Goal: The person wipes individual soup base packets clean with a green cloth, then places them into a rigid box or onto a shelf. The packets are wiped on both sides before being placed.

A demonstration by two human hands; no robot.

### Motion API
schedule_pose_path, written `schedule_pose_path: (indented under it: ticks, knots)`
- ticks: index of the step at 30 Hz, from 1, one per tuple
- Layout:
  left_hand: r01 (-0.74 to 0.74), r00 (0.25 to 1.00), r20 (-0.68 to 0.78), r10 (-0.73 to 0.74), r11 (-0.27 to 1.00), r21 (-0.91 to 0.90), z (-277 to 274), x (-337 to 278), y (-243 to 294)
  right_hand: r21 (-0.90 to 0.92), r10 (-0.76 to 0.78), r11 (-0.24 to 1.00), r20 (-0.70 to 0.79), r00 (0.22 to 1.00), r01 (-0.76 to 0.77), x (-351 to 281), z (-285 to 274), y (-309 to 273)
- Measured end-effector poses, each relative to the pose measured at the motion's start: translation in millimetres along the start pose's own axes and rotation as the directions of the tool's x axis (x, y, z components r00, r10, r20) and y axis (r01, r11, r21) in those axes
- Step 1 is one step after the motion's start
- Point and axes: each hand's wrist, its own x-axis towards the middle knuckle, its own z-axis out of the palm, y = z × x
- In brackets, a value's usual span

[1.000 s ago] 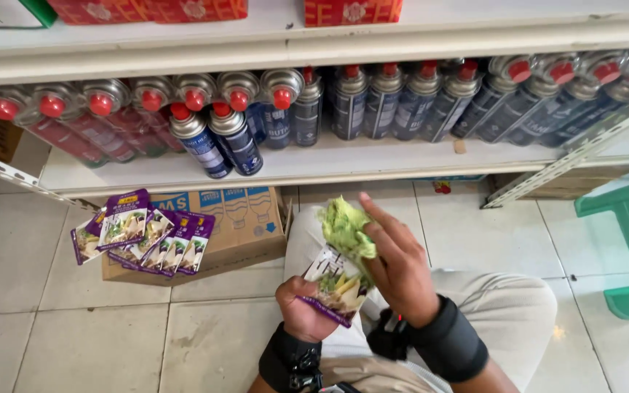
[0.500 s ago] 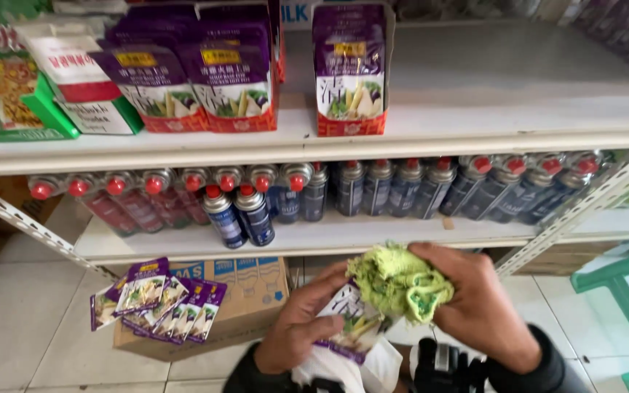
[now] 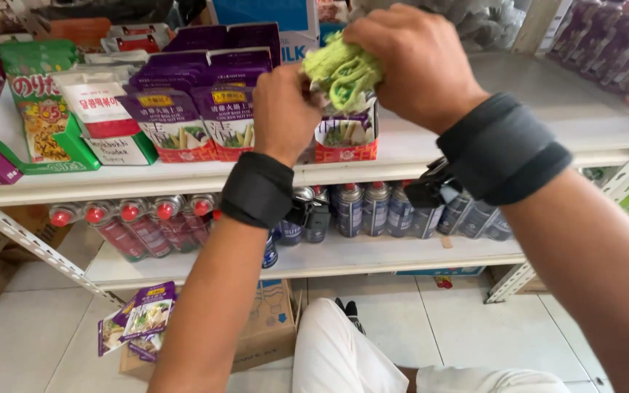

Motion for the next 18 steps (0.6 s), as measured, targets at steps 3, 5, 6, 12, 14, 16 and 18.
schedule_pose_path:
  ticks: [3,5,6,12,14,16,18]
  knots:
    - [-0.118,0.988,-0.078,0.135,0.975,0.188,10.3,0.8,-14.3,0.008,0.027,1.0,0.042,0.999,-0.028,2.6,19.0,4.6]
    - [-0.02,0.996,-0.084,0.028,0.996,0.092,16.2,-6.3,-20.4,-0.002,0.05,0.999,0.007,0.999,-0.05,-4.9,31.6,8.4]
    - [-0.018,0.996,-0.08,0.025,0.995,0.093,17.0,-7.0,-19.1,0.001,0.052,0.999,0.008,0.999,-0.052,-6.7,32.5,11.5]
    - [0.065,0.998,-0.013,-0.066,0.996,-0.062,21.8,-8.8,-11.0,-0.032,0.035,0.999,0.055,0.998,-0.033,-4.5,21.6,15.7]
    - [0.031,0.999,-0.029,-0.033,0.995,-0.096,25.2,-13.8,-17.0,0.013,0.097,0.995,0.091,0.991,-0.099,-8.0,24.7,11.9]
    - [0.029,0.999,0.033,-0.03,0.999,0.016,29.3,-26.9,-23.7,-0.034,0.071,0.997,0.159,0.985,-0.067,-13.1,40.2,9.2]
    - [0.018,0.996,0.088,-0.03,0.99,0.137,27.0,-41.9,-18.7,-0.074,0.042,0.997,0.22,0.975,-0.026,-12.8,47.9,6.2]
